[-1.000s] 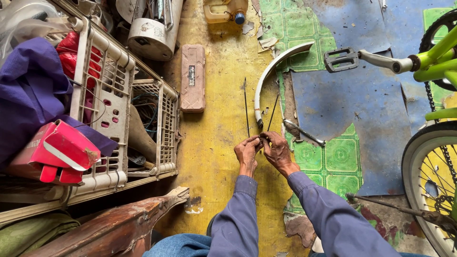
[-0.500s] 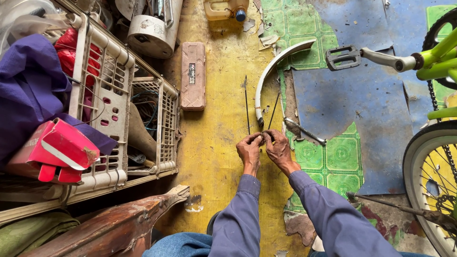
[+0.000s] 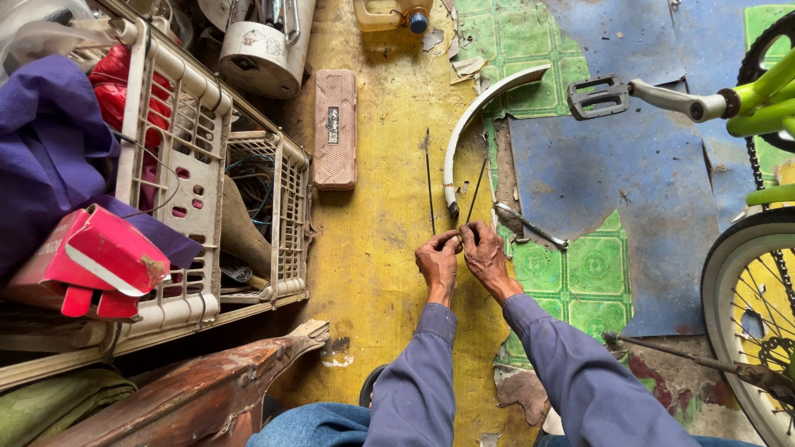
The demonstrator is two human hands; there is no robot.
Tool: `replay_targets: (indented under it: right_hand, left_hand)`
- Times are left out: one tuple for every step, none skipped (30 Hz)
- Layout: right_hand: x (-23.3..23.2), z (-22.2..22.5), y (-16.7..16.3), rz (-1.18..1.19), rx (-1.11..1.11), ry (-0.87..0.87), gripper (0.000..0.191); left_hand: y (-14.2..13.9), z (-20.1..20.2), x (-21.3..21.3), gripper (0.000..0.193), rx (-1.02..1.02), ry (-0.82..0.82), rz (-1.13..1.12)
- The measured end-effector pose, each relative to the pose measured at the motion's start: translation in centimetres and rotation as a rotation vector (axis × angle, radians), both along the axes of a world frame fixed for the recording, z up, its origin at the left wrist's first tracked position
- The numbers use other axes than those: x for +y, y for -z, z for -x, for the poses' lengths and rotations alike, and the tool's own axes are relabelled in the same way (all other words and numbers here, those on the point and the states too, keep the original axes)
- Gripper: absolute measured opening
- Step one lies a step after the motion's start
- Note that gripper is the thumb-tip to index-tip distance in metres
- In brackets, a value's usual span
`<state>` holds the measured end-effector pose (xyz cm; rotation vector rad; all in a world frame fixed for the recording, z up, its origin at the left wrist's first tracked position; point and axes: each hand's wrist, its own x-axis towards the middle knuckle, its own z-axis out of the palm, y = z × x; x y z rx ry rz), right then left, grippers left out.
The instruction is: The person bends a metal fender stay by hand against a bicycle mudguard on the floor, then carries the fender to a bicycle and fits it near the wheel. They wipe the fender with a yellow cloth and later sand it with a piece of sandpaper at a workbench.
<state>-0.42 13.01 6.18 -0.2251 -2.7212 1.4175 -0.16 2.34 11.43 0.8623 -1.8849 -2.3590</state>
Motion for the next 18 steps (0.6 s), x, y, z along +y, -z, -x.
replay_targets:
  right_hand:
    - [-0.1, 0.0, 0.0, 0.01, -0.035, 0.004, 0.025]
    - [-0.2, 0.0, -0.1, 0.019, -0.067, 0.009, 0.025]
    - [-0.3, 0.0, -0.1, 0.028, -0.101, 0.013, 0.025]
    - [-0.3, 0.0, -0.2, 0.03, -0.053, 0.006, 0.024]
    - [-0.4, 0.0, -0.2, 0.032, -0.005, -0.003, 0.023]
    - [-0.5, 0.0, -0.3, 0.034, 0.042, -0.012, 0.022]
    - [-0.5, 0.0, -0.4, 0.036, 0.069, -0.029, 0.02]
    - [-0.5, 0.0, -0.4, 0.039, 0.096, -0.047, 0.018]
    - [-0.5, 0.0, -0.6, 0.041, 0.122, -0.065, 0.016]
    - [-0.5, 0.1, -0.7, 0.044, 0.122, -0.071, 0.016]
    - [-0.4, 0.0, -0.8, 0.049, 0.12, -0.073, 0.015]
    - [-0.4, 0.1, -0.9, 0.052, 0.12, -0.078, 0.014]
    - [-0.3, 0.0, -1.0, 0.043, 0.114, -0.07, 0.014]
    - [-0.2, 0.1, -1.1, 0.033, 0.108, -0.062, 0.014]
    - [-0.1, 0.1, -1.1, 0.024, 0.102, -0.052, 0.013]
    - [0.1, 0.2, -1.2, 0.009, 0.114, -0.06, 0.013]
    - [0.3, 0.3, -1.3, -0.006, 0.126, -0.069, 0.013]
    - [0.5, 0.4, -1.4, -0.021, 0.137, -0.081, 0.013]
  left_hand:
    - [0.0, -0.1, 0.1, 0.017, -0.006, -0.006, -0.017]
    - [0.0, 0.0, 0.1, 0.017, -0.009, -0.012, -0.035]
    - [-0.1, -0.1, 0.2, 0.016, -0.006, -0.036, -0.054]
    - [-0.1, 0.0, 0.2, 0.016, -0.002, -0.06, -0.075]
    - [-0.1, 0.1, 0.2, 0.016, 0.002, -0.085, -0.094]
    - [-0.1, 0.1, 0.3, 0.015, 0.004, -0.102, -0.101]
    - [-0.2, 0.2, 0.3, 0.015, 0.006, -0.118, -0.108]
    - [-0.2, 0.3, 0.3, 0.014, 0.008, -0.133, -0.115]
    - [-0.2, 0.3, 0.3, 0.014, -0.009, -0.136, -0.092]
    - [-0.3, 0.4, 0.3, 0.014, -0.025, -0.141, -0.069]
    - [-0.4, 0.4, 0.4, 0.014, -0.043, -0.143, -0.046]
    - [-0.5, 0.4, 0.4, 0.014, -0.025, -0.146, -0.073]
    - [-0.6, 0.4, 0.5, 0.014, -0.008, -0.15, -0.1]
    - [-0.7, 0.4, 0.5, 0.014, 0.009, -0.152, -0.128]
    - [-0.7, 0.4, 0.5, 0.014, 0.0, -0.134, -0.127]
    - [-0.8, 0.4, 0.6, 0.015, -0.008, -0.115, -0.126]
    - [-0.8, 0.4, 0.5, 0.016, -0.017, -0.097, -0.125]
    - [-0.8, 0.6, 0.5, 0.016, -0.011, -0.094, -0.133]
